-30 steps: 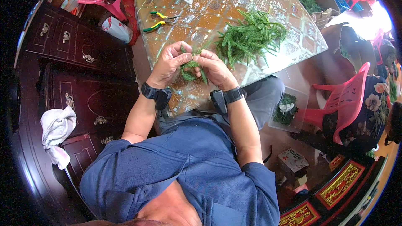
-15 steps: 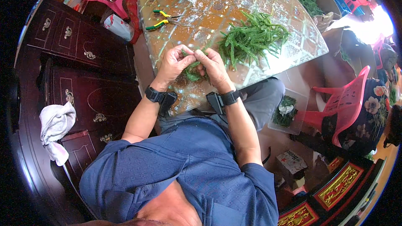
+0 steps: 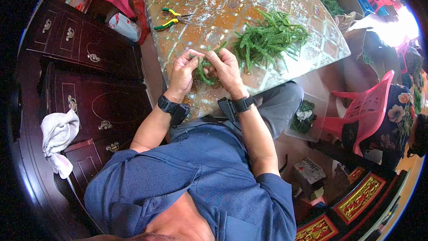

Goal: Trimming and cleaning green plant bundles using scissors on a work table.

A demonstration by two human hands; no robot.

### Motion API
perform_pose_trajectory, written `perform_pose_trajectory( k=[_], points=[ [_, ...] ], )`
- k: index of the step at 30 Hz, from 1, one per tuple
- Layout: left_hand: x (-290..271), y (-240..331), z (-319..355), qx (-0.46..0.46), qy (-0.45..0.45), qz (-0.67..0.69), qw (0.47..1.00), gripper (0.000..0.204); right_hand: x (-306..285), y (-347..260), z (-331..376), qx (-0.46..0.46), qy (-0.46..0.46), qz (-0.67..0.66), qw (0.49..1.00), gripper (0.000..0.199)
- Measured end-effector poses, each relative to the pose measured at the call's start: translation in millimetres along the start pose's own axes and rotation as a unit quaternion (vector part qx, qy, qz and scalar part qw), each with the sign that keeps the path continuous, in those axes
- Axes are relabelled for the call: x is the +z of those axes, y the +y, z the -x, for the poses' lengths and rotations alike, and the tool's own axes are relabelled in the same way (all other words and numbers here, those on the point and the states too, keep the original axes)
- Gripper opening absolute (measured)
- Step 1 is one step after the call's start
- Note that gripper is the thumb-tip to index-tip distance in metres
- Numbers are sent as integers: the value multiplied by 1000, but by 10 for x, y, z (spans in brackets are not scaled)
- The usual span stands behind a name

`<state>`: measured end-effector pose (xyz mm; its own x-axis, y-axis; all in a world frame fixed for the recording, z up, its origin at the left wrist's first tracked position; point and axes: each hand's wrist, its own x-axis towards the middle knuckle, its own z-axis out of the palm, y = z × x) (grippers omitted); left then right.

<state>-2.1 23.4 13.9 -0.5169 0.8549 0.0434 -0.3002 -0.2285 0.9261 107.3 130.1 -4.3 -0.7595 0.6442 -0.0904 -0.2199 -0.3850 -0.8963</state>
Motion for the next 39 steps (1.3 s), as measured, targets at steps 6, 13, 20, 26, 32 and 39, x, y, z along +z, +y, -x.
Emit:
perform_pose_trajectory(
  k=[6,13,20,26,32,39],
  points=[
    [-2,-65,-51,35,28,-69,997,6,7,5,2,-14,48,-14,999,21],
    [-12,-18,-53,-21,0,-77,997,3,-21,54,-5,-63,42,41,996,24],
    [-25,20,-86,-56,-12,-88,994,8,-72,98,-49,-85,40,126,988,24],
    [-32,-36,-79,-62,-13,-21,998,3,-100,16,-33,-62,8,123,990,17],
    [-32,-101,-127,-63,-23,14,998,3,-94,79,24,-90,33,85,992,15],
    [-42,-59,-133,-37,-8,-20,999,3,-34,-127,187,-324,25,401,857,37]
  ],
)
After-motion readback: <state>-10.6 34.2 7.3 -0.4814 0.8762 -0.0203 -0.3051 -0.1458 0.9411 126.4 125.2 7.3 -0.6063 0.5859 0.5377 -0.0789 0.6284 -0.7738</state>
